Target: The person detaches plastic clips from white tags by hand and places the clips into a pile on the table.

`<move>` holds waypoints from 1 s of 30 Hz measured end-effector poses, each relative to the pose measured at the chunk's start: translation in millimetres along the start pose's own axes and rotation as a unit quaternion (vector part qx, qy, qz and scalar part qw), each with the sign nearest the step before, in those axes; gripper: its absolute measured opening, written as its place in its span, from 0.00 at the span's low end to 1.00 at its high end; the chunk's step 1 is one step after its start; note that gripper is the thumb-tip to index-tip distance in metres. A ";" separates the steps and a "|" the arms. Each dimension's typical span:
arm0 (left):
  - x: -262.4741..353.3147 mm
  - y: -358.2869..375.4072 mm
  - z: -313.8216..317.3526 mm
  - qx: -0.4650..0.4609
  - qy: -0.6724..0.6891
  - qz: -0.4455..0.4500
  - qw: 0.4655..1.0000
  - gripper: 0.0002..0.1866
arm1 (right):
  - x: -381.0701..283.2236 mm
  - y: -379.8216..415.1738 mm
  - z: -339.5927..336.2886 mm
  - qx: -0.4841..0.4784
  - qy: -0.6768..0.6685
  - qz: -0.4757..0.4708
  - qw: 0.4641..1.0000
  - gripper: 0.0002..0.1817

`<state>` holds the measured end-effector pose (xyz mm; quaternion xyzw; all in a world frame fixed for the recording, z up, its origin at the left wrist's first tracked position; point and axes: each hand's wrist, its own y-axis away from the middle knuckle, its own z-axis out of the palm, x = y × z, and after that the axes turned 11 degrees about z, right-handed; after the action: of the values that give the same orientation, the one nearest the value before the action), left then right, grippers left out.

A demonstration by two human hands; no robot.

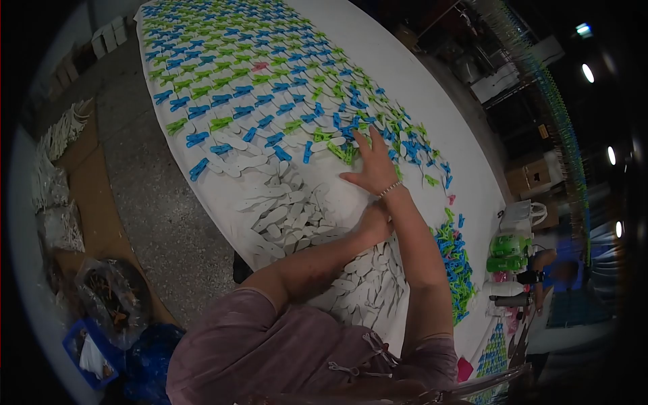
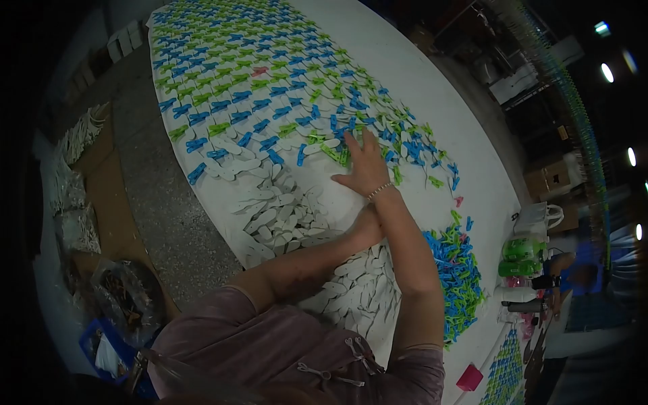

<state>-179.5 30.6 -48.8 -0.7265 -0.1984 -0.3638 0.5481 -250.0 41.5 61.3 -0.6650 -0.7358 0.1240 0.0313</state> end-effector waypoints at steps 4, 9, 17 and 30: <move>19.6 -3.8 -12.9 0.028 0.009 -0.034 0.999 0.14 | -4.7 -47.5 25.5 -0.088 0.057 0.010 0.994 0.48; 22.7 -4.9 -18.7 -0.017 0.068 -0.100 0.993 0.13 | 25.0 -48.9 47.4 -0.140 0.039 0.042 0.989 0.36; 9.3 2.5 -10.7 0.020 0.035 0.017 0.999 0.10 | 104.4 30.0 13.1 -0.037 -0.393 0.227 0.890 0.18; 20.1 -11.4 -20.5 0.091 0.187 -0.091 0.974 0.16 | 70.4 169.9 -8.6 -0.039 -0.843 0.310 0.437 0.15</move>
<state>-180.4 12.7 -23.6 -0.5717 -0.1894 -0.5222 0.6038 -91.3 126.6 23.1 -0.4158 -0.1469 0.5957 -0.6713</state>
